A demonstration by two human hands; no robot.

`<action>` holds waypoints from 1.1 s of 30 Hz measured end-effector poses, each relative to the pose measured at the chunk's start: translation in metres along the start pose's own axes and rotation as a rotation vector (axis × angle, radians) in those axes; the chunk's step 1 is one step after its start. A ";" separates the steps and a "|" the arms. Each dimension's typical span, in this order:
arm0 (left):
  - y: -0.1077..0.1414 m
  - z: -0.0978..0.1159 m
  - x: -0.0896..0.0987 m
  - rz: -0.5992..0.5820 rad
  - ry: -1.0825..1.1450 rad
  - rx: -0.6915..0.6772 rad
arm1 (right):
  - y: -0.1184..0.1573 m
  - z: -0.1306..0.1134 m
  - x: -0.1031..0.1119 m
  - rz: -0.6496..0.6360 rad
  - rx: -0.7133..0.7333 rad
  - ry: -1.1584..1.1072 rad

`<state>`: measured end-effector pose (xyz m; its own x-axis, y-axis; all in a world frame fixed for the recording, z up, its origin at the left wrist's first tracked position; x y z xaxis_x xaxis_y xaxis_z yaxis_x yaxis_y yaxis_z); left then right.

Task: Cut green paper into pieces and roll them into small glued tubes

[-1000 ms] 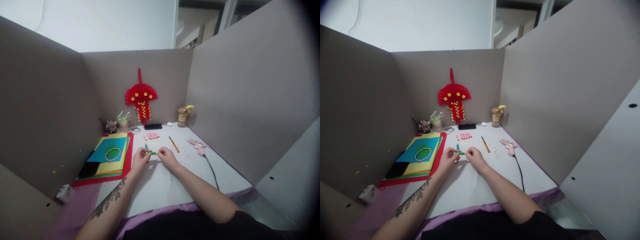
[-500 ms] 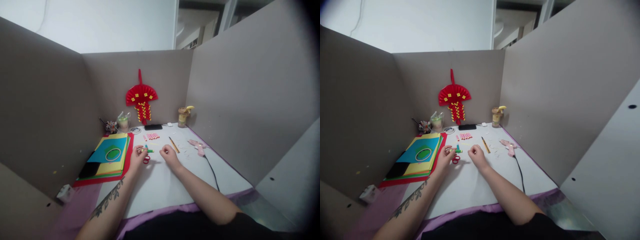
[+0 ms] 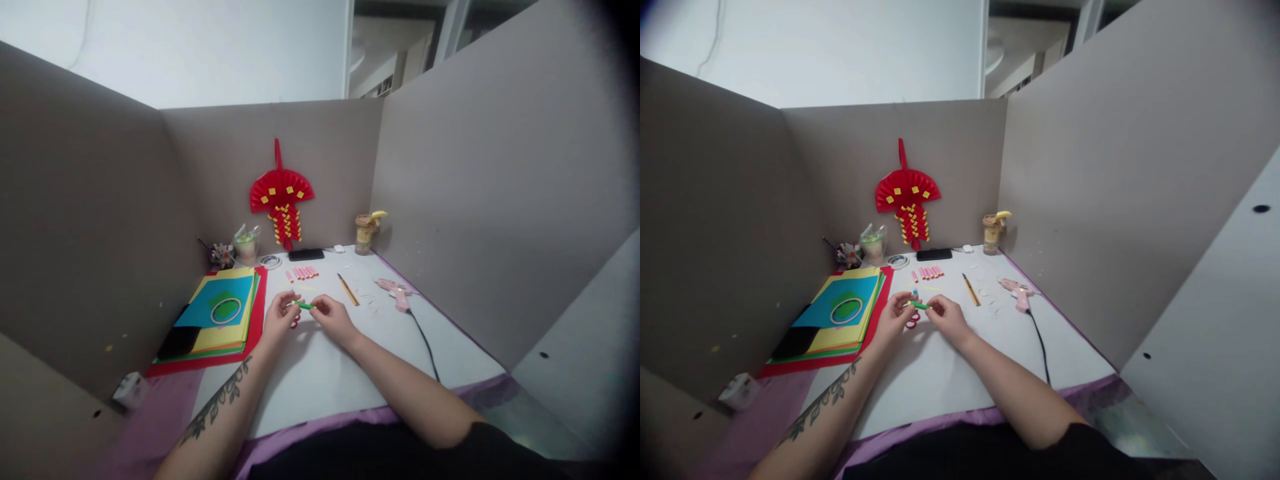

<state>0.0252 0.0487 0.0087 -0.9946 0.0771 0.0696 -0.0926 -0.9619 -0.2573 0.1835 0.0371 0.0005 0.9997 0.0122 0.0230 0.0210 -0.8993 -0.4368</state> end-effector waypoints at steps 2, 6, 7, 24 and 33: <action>0.000 -0.001 0.001 -0.008 -0.064 0.010 | -0.001 0.002 0.002 0.025 -0.002 -0.017; -0.002 -0.004 0.003 0.008 -0.049 0.053 | -0.002 0.003 0.002 0.011 -0.009 -0.018; -0.003 -0.005 0.004 0.018 -0.024 0.065 | -0.001 0.003 0.001 -0.001 -0.008 -0.019; 0.000 -0.003 0.001 0.019 -0.049 0.176 | 0.002 0.007 0.004 0.054 -0.063 -0.061; 0.000 0.009 0.005 0.099 0.006 0.253 | -0.024 -0.015 0.013 -0.181 -0.308 -0.057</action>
<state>0.0205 0.0469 0.0180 -0.9985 -0.0197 0.0501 0.0191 -0.9997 -0.0137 0.1961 0.0525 0.0246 0.9796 0.1999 0.0216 0.2009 -0.9697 -0.1387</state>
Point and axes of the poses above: each hand's wrist, its own y-axis away from the middle knuckle, its own x-axis out of the back of the hand, z = x × y, the point moved 1 cm from there along -y, towards the middle knuckle, and after that the axes turned 13 degrees about -y, right-handed, at the moved point
